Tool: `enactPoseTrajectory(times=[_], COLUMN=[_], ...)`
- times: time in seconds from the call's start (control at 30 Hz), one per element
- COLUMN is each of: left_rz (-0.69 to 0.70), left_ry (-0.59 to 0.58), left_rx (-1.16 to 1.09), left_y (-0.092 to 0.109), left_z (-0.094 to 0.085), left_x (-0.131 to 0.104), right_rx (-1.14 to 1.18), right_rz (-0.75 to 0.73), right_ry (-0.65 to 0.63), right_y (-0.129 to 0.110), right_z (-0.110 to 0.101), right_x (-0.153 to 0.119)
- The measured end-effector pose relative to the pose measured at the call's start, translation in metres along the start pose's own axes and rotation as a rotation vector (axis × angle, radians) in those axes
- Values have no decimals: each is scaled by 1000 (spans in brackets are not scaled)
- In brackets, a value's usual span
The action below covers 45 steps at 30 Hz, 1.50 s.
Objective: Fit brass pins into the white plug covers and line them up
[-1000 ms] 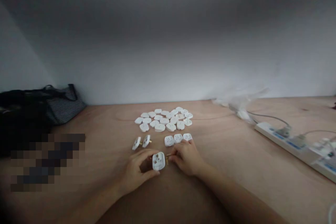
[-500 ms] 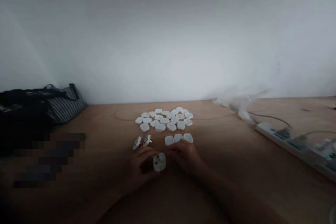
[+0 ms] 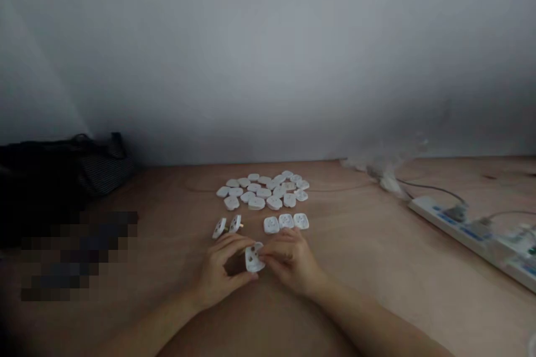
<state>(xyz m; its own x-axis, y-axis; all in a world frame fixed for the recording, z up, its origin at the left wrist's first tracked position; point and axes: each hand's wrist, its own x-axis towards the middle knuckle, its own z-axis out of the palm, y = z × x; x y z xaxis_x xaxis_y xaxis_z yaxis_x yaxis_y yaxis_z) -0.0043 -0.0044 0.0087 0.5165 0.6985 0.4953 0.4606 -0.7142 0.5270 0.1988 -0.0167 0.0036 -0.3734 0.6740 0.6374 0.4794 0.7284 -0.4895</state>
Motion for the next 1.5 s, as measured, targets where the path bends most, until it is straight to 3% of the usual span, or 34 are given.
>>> enactPoseTrajectory(times=[0.2, 0.5, 0.63, 0.87, 1.1, 1.27, 1.37, 1.5], left_rz=[11, 46, 80, 124, 142, 46, -40, -52], left_ry=[21, 30, 44, 9, 19, 33, -68, -411], left_rx=[19, 101, 153, 176, 160, 101, 100, 180], left_y=[0, -1, -8, -16, -16, -14, -10, 1], left_z=[0, 2, 4, 6, 8, 8, 4, -5], left_x=[1, -2, -4, -6, -6, -6, -10, -17], right_rx=[-141, -206, -146, -51, 78, 156, 141, 48], right_rz=[-6, -86, 0, 131, 226, 288, 289, 300], right_ry=[40, -87, -88, -205, -165, -111, -32, 16], right_y=[2, -2, 2, 10, 10, 12, 18, 27], right_z=[4, -4, -7, -3, 2, 4, -1, -10], right_x=[-3, -1, -1, -1, -1, -5, -4, 10])
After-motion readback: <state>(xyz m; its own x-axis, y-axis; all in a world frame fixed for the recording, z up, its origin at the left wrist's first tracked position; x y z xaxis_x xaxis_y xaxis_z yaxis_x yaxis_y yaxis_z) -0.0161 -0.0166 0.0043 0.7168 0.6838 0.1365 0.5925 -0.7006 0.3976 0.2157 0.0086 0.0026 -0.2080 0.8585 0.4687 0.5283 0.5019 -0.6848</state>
